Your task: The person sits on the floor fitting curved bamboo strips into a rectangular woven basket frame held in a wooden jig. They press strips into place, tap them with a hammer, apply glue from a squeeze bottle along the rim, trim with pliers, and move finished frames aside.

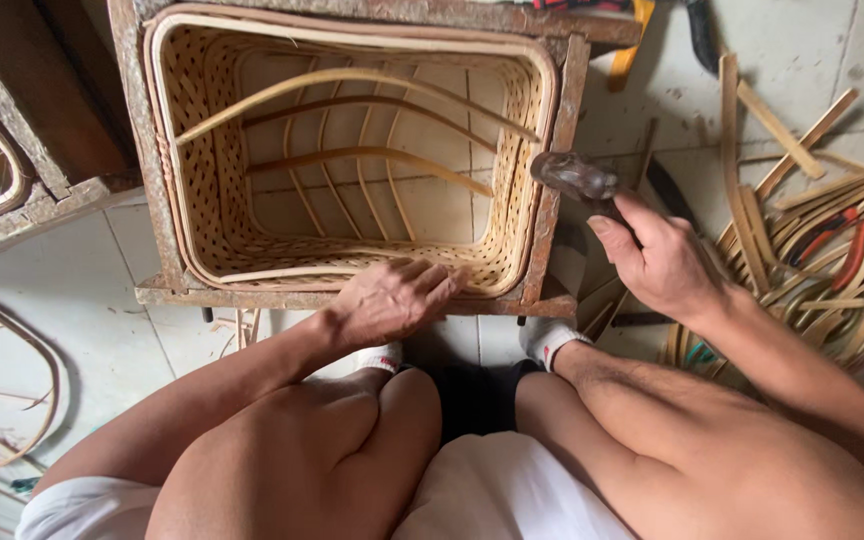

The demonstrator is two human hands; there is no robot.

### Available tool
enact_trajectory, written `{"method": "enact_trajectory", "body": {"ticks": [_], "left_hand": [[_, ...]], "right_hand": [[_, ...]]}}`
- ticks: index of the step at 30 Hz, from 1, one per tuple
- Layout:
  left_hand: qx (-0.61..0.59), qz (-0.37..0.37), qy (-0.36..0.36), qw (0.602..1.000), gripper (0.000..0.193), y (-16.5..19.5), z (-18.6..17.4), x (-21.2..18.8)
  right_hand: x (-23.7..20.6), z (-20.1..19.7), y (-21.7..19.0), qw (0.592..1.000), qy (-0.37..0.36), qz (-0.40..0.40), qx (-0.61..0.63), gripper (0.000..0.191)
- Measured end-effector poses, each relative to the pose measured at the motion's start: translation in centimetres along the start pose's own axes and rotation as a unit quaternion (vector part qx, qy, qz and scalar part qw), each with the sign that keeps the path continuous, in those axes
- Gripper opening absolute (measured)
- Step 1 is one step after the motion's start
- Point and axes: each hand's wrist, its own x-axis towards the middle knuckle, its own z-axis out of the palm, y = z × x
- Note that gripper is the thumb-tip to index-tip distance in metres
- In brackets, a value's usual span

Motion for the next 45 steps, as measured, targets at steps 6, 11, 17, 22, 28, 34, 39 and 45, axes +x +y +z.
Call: {"method": "enact_trajectory", "body": {"ticks": [6,11,17,22,28,34,39,45], "left_hand": [[0.004,0.009,-0.005,1.0,0.046,-0.3,0.8,-0.5],[-0.139,-0.04,0.054,0.988,0.062,0.2,-0.5,0.4],[-0.623,-0.285,0.083,0.724,0.035,-2.9,-0.4,8.1],[-0.702,-0.286,0.123,0.641,0.021,-3.1,1.7,12.6],[-0.679,-0.317,0.141,0.646,0.017,-2.2,1.4,13.1],[-0.674,-0.338,0.147,0.64,0.018,-2.1,1.2,13.2],[-0.701,-0.32,0.175,0.613,0.017,-2.6,1.2,14.1],[-0.679,-0.334,0.153,0.636,0.016,-3.2,1.0,14.9]], "right_hand": [[-2.9,2.5,1.6,0.996,0.035,-0.072,0.048,0.031],[-6.9,4.9,4.6,0.984,0.101,0.101,0.106,0.023],[-10.5,9.5,8.2,0.953,0.117,0.277,-0.048,0.035],[-10.2,12.7,10.6,0.956,0.18,0.226,-0.053,0.039],[-9.7,13.4,12.5,0.956,0.189,0.217,-0.061,0.04],[-11.3,10.7,13.7,0.952,0.118,0.274,-0.069,0.028],[-8.2,5.1,14.8,0.96,0.164,0.219,-0.067,0.036],[6.7,1.1,14.3,0.983,0.105,-0.005,-0.153,0.068]]}}
